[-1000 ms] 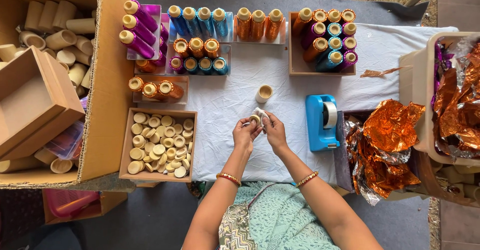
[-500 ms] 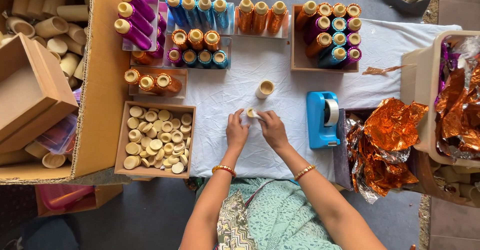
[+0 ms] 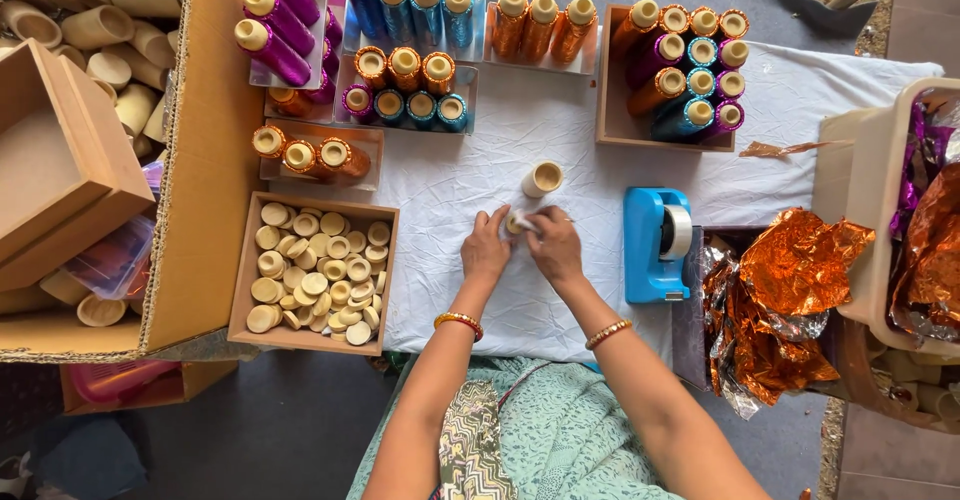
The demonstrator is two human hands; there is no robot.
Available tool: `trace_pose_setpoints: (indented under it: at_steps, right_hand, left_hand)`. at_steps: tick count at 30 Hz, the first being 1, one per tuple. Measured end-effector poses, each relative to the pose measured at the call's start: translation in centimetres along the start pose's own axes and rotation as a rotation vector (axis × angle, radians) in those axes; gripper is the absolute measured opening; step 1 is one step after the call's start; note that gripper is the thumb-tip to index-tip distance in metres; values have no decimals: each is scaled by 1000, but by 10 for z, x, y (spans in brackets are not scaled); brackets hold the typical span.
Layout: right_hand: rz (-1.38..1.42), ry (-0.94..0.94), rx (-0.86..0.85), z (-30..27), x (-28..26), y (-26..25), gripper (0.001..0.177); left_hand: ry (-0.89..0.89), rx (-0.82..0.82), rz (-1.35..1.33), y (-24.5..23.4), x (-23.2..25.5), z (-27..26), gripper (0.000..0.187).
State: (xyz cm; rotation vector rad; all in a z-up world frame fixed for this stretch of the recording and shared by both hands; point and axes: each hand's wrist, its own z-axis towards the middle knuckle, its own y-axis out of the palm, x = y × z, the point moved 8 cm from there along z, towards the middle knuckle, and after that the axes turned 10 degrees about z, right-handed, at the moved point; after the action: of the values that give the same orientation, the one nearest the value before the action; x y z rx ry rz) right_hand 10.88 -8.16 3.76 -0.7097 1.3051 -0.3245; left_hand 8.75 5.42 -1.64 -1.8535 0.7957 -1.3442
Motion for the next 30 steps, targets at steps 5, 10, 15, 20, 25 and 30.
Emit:
trace_pose_setpoints:
  at_steps: [5, 10, 15, 20, 25, 30]
  right_hand:
    - [-166, -31, 158, -2, -15, -18, 23]
    - [-233, -139, 68, 0, -9, 10, 20]
    - [-144, -79, 27, 5, 10, 17, 21]
    - [-230, -288, -301, 22, -2, 11, 16]
    - [-412, -526, -328, 14, -8, 18, 17]
    - [-359, -384, -249, 8, -12, 20, 17]
  left_hand:
    - [35, -20, 26, 1, 11, 3, 57]
    - [52, 13, 44, 12, 8, 10, 46]
    - [28, 19, 44, 13, 4, 11, 40]
    - [33, 7, 56, 6, 10, 11, 39]
    - [15, -34, 78, 8, 8, 13, 37]
    - [32, -30, 66, 4, 11, 10, 35]
